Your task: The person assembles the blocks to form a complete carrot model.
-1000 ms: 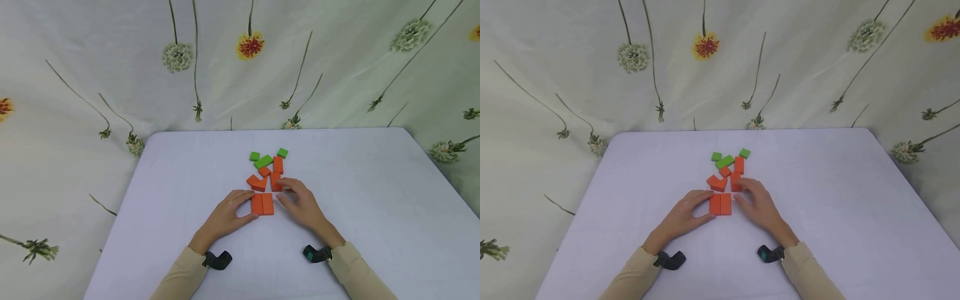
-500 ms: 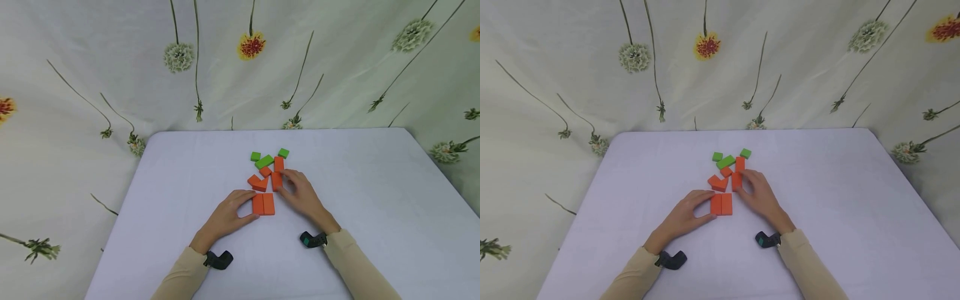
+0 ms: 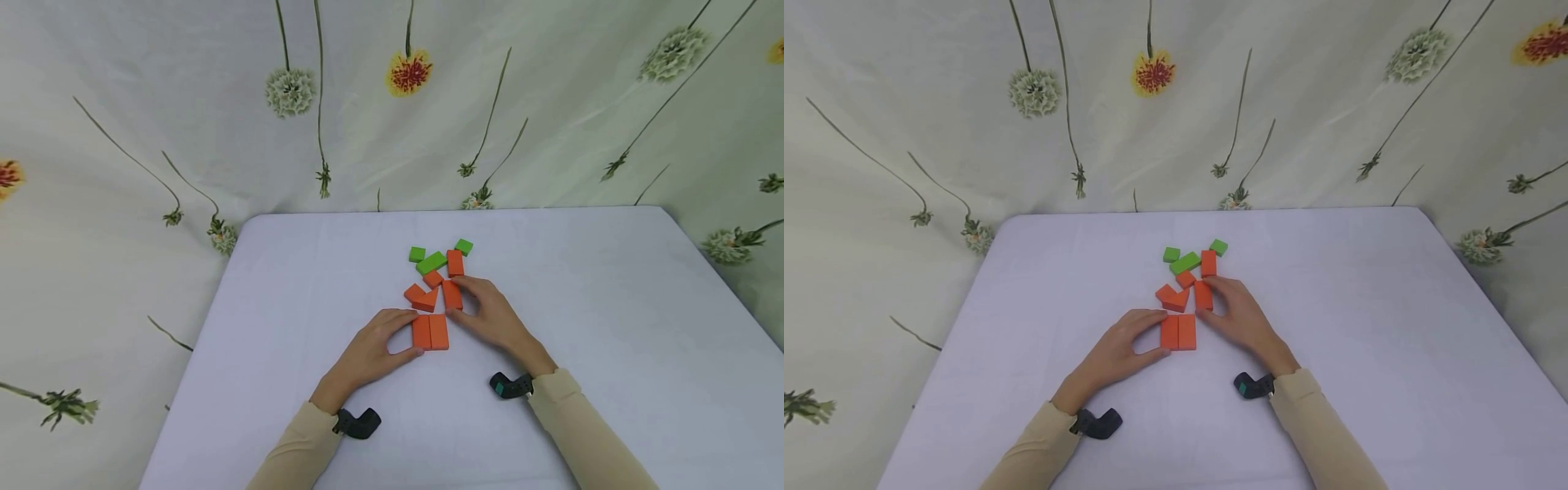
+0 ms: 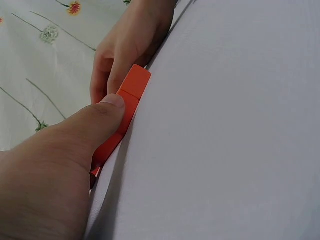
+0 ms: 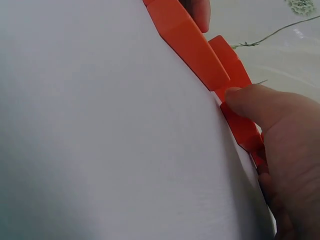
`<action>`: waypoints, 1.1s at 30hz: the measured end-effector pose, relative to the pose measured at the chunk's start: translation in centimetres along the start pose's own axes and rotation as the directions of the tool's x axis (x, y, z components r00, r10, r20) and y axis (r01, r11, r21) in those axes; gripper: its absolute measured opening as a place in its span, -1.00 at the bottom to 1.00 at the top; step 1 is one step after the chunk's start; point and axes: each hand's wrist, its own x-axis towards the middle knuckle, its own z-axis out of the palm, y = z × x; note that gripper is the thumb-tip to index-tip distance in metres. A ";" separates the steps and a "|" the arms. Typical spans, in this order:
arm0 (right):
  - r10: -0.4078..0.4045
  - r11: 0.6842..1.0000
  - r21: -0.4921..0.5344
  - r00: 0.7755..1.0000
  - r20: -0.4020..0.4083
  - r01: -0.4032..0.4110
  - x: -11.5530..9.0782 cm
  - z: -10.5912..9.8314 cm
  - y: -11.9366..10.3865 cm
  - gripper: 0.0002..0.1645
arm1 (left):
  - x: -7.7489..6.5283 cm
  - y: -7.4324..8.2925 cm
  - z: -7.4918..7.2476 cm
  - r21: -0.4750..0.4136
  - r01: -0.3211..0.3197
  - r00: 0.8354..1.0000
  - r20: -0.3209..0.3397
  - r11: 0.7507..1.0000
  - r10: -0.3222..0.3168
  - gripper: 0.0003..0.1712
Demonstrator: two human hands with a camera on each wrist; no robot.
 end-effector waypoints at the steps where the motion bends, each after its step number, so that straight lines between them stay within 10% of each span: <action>1: 0.002 1.000 0.002 1.000 -0.004 -0.002 0.0 0.0 0.0 -0.23 | 0.0 0.0 0.0 0.000 0.000 1.000 0.000 1.000 0.000 -0.27; 17: 0.022 0.997 0.072 0.998 -0.052 -0.018 -0.7 -0.4 0.5 -0.18 | 0.0 0.0 0.0 -0.002 0.002 1.000 -0.002 1.000 -0.002 -0.27; 33: -0.047 0.991 0.131 0.995 0.090 0.035 -2.7 -1.1 0.5 -0.31 | 0.0 0.0 0.1 0.001 0.004 1.000 0.000 1.000 -0.004 -0.28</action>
